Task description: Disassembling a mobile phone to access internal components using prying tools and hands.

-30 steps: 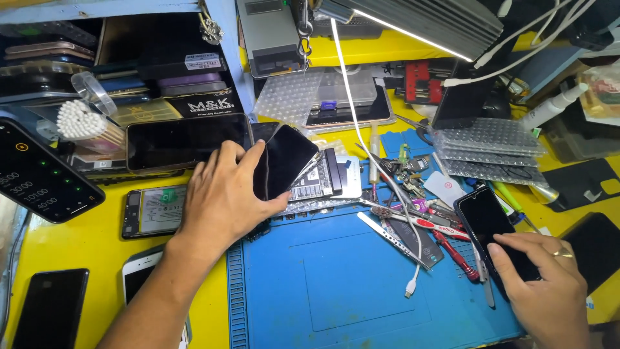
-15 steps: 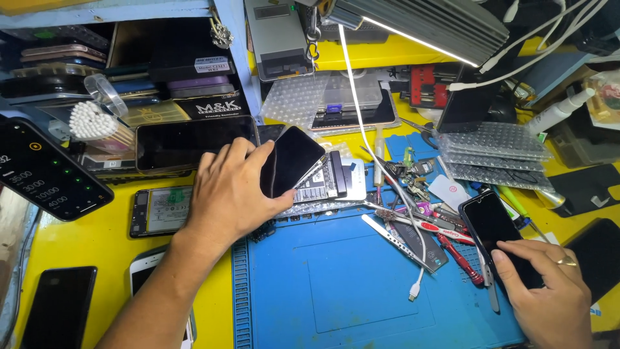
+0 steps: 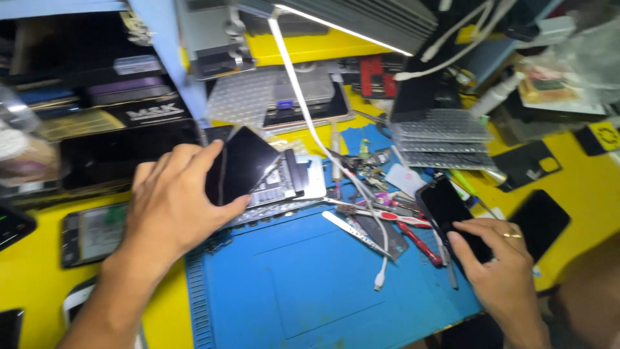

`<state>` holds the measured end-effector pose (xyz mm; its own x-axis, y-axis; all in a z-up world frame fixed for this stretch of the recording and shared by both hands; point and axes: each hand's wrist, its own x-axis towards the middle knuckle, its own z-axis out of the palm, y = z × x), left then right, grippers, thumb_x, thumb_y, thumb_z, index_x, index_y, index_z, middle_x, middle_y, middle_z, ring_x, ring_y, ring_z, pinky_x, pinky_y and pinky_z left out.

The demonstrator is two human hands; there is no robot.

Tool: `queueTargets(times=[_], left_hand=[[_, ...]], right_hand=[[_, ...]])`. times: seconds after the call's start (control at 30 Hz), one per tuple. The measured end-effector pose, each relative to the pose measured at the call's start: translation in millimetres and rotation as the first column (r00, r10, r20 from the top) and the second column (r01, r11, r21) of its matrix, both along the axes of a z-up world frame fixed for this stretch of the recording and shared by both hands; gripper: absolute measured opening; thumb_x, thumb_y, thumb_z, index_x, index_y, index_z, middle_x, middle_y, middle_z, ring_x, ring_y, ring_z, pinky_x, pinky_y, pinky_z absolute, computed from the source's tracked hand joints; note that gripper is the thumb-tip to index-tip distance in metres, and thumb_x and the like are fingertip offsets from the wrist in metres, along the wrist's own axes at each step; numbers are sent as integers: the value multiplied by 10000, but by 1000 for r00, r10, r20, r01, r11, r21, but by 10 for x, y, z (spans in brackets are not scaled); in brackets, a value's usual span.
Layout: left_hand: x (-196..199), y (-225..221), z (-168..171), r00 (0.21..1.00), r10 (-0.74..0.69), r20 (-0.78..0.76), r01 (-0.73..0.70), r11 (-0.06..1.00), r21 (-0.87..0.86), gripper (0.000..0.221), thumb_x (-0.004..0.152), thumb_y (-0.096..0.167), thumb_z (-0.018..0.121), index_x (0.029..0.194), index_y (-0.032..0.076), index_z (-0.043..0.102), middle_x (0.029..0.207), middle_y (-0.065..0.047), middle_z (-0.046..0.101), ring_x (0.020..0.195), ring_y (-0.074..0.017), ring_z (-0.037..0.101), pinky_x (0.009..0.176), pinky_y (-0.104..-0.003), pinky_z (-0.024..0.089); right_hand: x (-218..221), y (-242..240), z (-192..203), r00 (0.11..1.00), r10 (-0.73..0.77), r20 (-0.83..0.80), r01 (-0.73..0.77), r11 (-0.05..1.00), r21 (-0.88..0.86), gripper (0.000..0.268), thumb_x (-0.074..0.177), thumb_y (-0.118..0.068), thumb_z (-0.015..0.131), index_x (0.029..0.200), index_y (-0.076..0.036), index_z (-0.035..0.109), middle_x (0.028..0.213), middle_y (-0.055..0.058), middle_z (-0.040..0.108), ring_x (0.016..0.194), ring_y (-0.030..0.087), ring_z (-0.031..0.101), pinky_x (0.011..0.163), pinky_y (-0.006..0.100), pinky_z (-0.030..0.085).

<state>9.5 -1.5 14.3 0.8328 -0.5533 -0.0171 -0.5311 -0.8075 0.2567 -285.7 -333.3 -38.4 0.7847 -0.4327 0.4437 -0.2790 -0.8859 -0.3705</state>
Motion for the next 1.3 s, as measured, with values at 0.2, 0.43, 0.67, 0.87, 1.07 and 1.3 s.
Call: queueTargets(times=[0.2,0.43,0.67,0.87,1.07,1.3], left_hand=[[5,15,-114,995,-15,95,18,999,-36,922,728,646,760,1490,171,550,1203,-79,640,1155,-310,605,958,-500,395],[-14,-17,-75,997,26,78,-24,999,-32,933,769,682,721,1521,175,500,1198,-93,650,1105,-299,619,1005,-504,394],[3,-78,-125,980,54,193,-40,996,-74,836,785,682,688,1431,166,566,1111,-126,682,1019,-329,655,927,-487,399],[-23,-133,6,990,65,123,-65,998,-8,850,774,725,659,1454,226,545,1153,-127,666,1034,-351,656,892,-498,401],[-75,-69,-68,968,58,245,-57,998,-12,994,743,770,679,1515,156,558,1272,-131,643,1114,-327,638,952,-492,419],[-506,53,-8,786,-20,619,197,955,-220,664,809,475,847,1338,84,753,1223,-104,663,1056,-294,677,867,-498,524]], right_hand=[[-18,49,46,998,-40,-37,42,999,34,186,906,-85,772,1088,-45,783,1092,100,720,1074,244,637,1051,367,480],[-38,43,-6,995,-90,-53,91,995,30,197,917,-83,795,1110,-44,793,1125,101,734,1120,239,634,1054,373,493],[-38,41,12,985,-122,-118,126,991,31,224,918,-122,781,1134,-64,793,1152,94,735,1152,249,625,1052,399,489],[-26,-48,-44,996,-68,-50,68,998,-12,230,883,-129,798,1105,-67,786,1110,103,718,1095,252,639,1070,360,467],[64,6,151,882,-214,-421,303,940,156,551,804,-344,804,1315,-169,696,1282,53,609,1242,225,525,1056,390,438],[191,-65,259,802,-227,-552,418,874,247,852,766,-404,824,1515,-186,478,1506,102,494,1443,270,394,1156,455,368]])
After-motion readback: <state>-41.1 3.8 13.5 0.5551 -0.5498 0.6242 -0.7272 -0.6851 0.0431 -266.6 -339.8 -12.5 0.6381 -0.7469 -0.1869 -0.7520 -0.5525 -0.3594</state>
